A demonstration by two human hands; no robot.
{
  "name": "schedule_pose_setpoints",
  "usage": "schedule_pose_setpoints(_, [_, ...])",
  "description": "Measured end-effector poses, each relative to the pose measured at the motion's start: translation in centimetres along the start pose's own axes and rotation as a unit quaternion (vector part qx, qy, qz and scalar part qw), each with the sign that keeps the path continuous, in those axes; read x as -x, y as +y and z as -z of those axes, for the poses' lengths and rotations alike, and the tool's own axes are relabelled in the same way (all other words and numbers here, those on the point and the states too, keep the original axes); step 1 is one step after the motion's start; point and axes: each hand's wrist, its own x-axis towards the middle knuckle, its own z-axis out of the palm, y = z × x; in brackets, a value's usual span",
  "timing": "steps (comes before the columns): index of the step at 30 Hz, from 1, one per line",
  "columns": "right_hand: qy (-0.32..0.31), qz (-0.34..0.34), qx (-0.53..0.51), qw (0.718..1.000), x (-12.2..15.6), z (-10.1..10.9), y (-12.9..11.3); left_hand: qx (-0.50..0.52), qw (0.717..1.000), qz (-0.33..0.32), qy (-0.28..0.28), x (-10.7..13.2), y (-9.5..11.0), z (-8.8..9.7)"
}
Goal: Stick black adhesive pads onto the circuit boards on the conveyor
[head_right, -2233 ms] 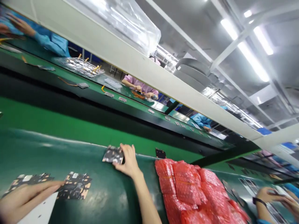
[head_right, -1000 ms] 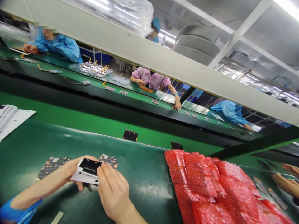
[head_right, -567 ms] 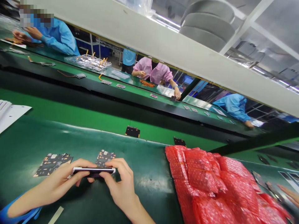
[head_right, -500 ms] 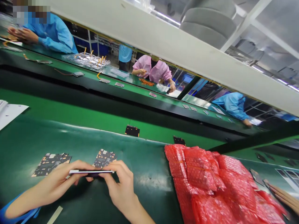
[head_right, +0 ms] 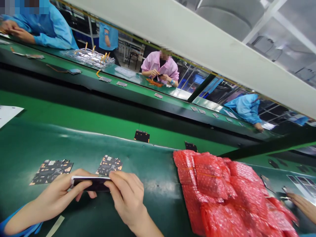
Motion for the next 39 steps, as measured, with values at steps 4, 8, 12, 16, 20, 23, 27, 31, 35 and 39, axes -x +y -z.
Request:
schedule_pose_setpoints(4, [0.037,0.067,0.082,0.994,1.3,-0.7,1.2,0.152,0.982,0.115,0.016,-0.3,-0.2,-1.9])
schedule_pose_setpoints(8, [0.039,0.141,0.116,0.982,1.9,-1.3,2.4,0.301,0.931,0.197,0.063,-0.9,0.5,-3.0])
schedule_pose_setpoints(12, [0.026,0.172,0.110,0.979,1.7,-1.7,3.0,0.385,0.880,0.269,0.069,-1.9,1.7,-2.2])
schedule_pose_setpoints(16, [-0.004,0.183,0.108,0.977,1.7,-1.4,3.0,0.426,0.846,0.315,0.063,-2.2,1.8,-1.0])
schedule_pose_setpoints(20, [-0.030,0.211,0.089,0.973,1.7,-0.2,2.0,0.398,0.848,0.325,0.127,-2.0,0.9,-0.6])
schedule_pose_setpoints(23, [-0.030,0.171,0.005,0.985,1.7,0.8,1.0,0.345,0.884,0.286,0.136,-1.8,-0.7,0.3])
schedule_pose_setpoints(27, [0.103,0.049,-0.075,0.991,1.3,1.7,0.7,0.204,0.956,0.174,0.122,-0.8,-3.0,3.6])
schedule_pose_setpoints(31, [0.034,-0.134,-0.033,0.990,0.0,1.8,1.7,0.094,0.990,0.086,-0.058,0.5,-2.7,5.9])
schedule_pose_setpoints(35, [-0.033,-0.162,-0.076,0.983,-0.7,1.2,2.2,-0.024,0.991,0.048,-0.126,0.1,-0.9,3.8])
schedule_pose_setpoints(39, [-0.040,-0.160,-0.091,0.982,-0.1,0.2,2.0,-0.071,0.996,-0.033,-0.040,-0.8,-0.5,0.7])
